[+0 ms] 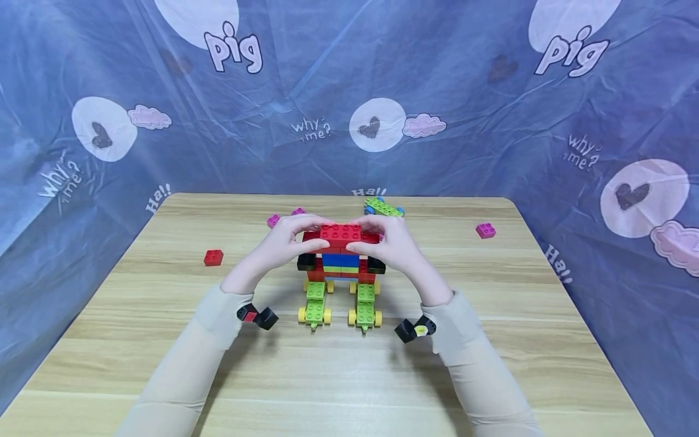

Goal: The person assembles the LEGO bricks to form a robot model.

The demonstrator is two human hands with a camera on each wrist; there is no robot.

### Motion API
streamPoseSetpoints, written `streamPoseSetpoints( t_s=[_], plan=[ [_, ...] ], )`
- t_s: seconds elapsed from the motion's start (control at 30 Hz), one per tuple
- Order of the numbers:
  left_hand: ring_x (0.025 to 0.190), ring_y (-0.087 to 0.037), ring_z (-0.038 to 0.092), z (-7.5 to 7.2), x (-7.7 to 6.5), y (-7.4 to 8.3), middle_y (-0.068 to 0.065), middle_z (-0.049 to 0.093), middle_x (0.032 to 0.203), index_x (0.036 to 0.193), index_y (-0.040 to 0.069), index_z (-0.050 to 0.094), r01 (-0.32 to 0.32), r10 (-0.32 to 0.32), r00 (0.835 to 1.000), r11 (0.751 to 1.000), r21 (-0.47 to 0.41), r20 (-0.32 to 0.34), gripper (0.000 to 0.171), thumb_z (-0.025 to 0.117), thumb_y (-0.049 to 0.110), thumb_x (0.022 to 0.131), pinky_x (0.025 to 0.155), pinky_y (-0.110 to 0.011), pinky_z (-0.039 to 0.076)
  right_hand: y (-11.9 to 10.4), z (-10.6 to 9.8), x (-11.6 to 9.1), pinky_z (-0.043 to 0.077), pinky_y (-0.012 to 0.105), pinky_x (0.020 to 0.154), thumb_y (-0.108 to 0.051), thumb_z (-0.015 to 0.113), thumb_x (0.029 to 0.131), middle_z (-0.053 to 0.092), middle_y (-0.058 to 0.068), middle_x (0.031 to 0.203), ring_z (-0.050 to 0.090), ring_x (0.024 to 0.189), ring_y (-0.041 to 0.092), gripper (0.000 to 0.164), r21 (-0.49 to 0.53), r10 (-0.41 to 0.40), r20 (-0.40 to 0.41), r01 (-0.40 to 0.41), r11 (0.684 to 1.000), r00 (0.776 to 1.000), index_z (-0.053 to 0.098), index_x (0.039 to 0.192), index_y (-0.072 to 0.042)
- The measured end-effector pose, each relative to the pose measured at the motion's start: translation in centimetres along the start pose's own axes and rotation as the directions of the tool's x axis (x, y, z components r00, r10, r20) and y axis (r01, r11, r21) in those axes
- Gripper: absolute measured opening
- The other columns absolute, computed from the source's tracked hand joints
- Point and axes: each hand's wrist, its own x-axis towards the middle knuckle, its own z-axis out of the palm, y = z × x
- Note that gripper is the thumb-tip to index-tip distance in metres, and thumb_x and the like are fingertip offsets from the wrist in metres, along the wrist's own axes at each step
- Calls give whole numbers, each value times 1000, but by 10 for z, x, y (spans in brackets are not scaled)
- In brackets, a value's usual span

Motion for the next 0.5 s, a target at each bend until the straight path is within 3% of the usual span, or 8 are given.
streamPoseSetpoints(
  t_s=[0.5],
  plan=[
    [111,-20,62,1,0,0,-8,67,120,122,8,66,0,0,1000,1000,-5,-9,40,74,21,85,98,-37,49,1,1,0,53,42,89,-16,83,75,72,12,98,68,94,24,41,0,-3,-6,3,1000,1000,69,111,-2]
  ],
)
